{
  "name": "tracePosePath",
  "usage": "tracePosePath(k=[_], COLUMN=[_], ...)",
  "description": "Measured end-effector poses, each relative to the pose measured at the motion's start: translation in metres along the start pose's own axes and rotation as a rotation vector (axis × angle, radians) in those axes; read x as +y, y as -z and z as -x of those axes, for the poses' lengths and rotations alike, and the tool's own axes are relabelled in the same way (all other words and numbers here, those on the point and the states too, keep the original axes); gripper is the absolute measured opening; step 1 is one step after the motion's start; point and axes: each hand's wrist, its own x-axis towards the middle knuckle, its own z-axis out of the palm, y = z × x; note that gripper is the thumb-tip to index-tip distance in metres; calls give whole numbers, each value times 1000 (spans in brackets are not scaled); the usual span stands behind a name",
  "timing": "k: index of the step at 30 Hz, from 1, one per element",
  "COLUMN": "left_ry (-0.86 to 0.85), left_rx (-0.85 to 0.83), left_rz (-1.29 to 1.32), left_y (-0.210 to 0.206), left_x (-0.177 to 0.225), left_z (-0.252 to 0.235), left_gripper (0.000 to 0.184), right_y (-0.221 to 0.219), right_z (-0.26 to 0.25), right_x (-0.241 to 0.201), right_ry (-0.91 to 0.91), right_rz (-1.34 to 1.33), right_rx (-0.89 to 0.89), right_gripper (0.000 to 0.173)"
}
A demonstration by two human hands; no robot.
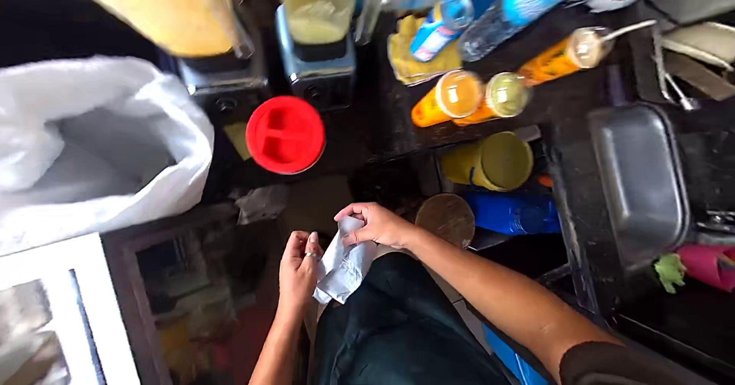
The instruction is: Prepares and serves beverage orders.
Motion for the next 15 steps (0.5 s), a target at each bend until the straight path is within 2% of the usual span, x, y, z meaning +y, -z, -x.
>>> tracePosePath(k=[3, 4, 6, 7, 9, 11, 13, 15], left_ry=[-40, -30, -29, -9, 107, 184, 150, 6], left_rx=[-271, -322, -365, -383, -335, -185, -121, -195], left_rz=[-72, -106, -60, 58, 289, 290, 163, 29], left_y=[-33, -46, -68, -74, -81, -96, -113, -119], left_x=[53, 66, 87, 96, 118, 141, 149, 144], left_z=[-9, -13, -23, -29, -38, -48, -53, -57], left_gripper=[47, 43, 22, 24, 36, 35, 32, 30], right_y=[14, 22, 44, 55, 73, 85, 93, 104], right_z=[34, 43, 62, 71, 84, 92, 100, 103], right_x=[-25, -34, -48, -51, -53, -56, -61, -67], right_ry=[56, 96, 193, 226, 240, 260, 246, 224], right_rz=[-4, -45, -117, -112, -74, -68, -61, -77], right_rx=[255, 310, 340, 321, 304, 297, 295, 261], right_gripper=[33, 31, 31, 36, 41, 31, 22, 23])
